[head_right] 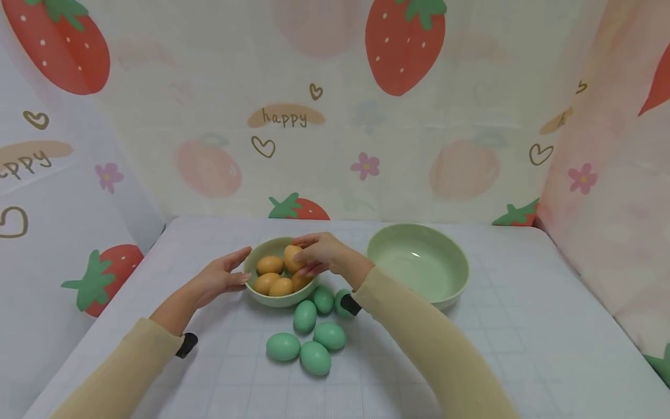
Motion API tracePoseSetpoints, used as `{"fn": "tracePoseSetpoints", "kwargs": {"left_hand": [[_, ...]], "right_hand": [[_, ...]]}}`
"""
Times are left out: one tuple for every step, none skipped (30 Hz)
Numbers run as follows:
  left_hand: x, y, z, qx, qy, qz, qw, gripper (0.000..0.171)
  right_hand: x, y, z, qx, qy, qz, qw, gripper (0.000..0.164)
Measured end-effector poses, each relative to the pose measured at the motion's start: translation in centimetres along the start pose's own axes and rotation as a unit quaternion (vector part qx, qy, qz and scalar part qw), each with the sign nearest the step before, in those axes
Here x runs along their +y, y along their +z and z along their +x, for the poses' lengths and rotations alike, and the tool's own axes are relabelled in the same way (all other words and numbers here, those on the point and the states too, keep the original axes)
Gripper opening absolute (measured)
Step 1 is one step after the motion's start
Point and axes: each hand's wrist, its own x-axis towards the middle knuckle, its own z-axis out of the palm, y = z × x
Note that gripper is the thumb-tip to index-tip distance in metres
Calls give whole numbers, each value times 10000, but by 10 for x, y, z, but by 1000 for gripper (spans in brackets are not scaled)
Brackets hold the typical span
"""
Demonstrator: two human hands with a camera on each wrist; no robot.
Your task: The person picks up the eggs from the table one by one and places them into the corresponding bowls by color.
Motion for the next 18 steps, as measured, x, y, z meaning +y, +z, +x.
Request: {"fn": "tracePoseSetpoints", "kwargs": {"left_hand": [[0, 0, 0, -1, 0, 1, 10000, 75], [0, 0, 0, 2, 2, 4, 10000, 75], [0, 0, 0, -3, 12, 13, 10000, 75], [0, 0, 0, -3, 19, 20, 10000, 75], [0, 0, 0, 2, 26, 27, 10000, 75], [0, 0, 0, 8, 29, 28, 10000, 75], [1, 0, 0, 7, 32, 30, 10000, 75], [1, 0, 0, 12, 37, 34, 10000, 75], [1, 0, 0, 15, 36, 39, 10000, 75], [1, 0, 0, 21, 32, 37, 10000, 76], [1, 0, -1, 22, 35, 37, 10000, 76], [1, 1, -1, 23, 28, 36, 10000, 76], [1, 1, -1, 26, 19, 34, 10000, 76], [1, 1, -1, 30, 13, 25, 10000, 76], [1, 1, -1, 34, 6, 17, 10000, 76], [1, 1, -2, 35, 5, 5, 10000, 76], [1, 1, -2, 32, 6, -3, 10000, 76], [2, 2, -2, 21, 5, -3, 10000, 76]], "right_hand": [[0, 1, 2, 14, 10, -25, 10000, 51], [0, 2, 3, 44, 28, -68, 10000, 50], [0, 3, 5, 73, 47, -108, 9999, 50], [-1, 4, 6, 99, 66, -169, 9998, 50], [-1, 5, 7, 121, 92, -211, 9997, 49], [-2, 6, 8, 141, 125, -258, 9995, 49], [-2, 8, 9, 155, 150, -310, 9993, 48], [-3, 10, 10, 175, 177, -368, 9990, 48], [-4, 11, 10, 176, 204, -408, 9988, 47], [-4, 13, 11, 180, 232, -438, 9986, 47], [-4, 14, 12, 187, 255, -458, 9985, 47], [-4, 15, 14, 191, 268, -488, 9983, 47], [-3, 16, 15, 204, 283, -510, 9981, 47], [-2, 17, 17, 231, 309, -534, 9978, 46], [-2, 17, 19, 256, 338, -540, 9976, 46], [-1, 18, 20, 282, 360, -551, 9974, 45], [-1, 19, 22, 297, 383, -573, 9972, 45], [0, 20, 22, 306, 408, -602, 9969, 45]]}}
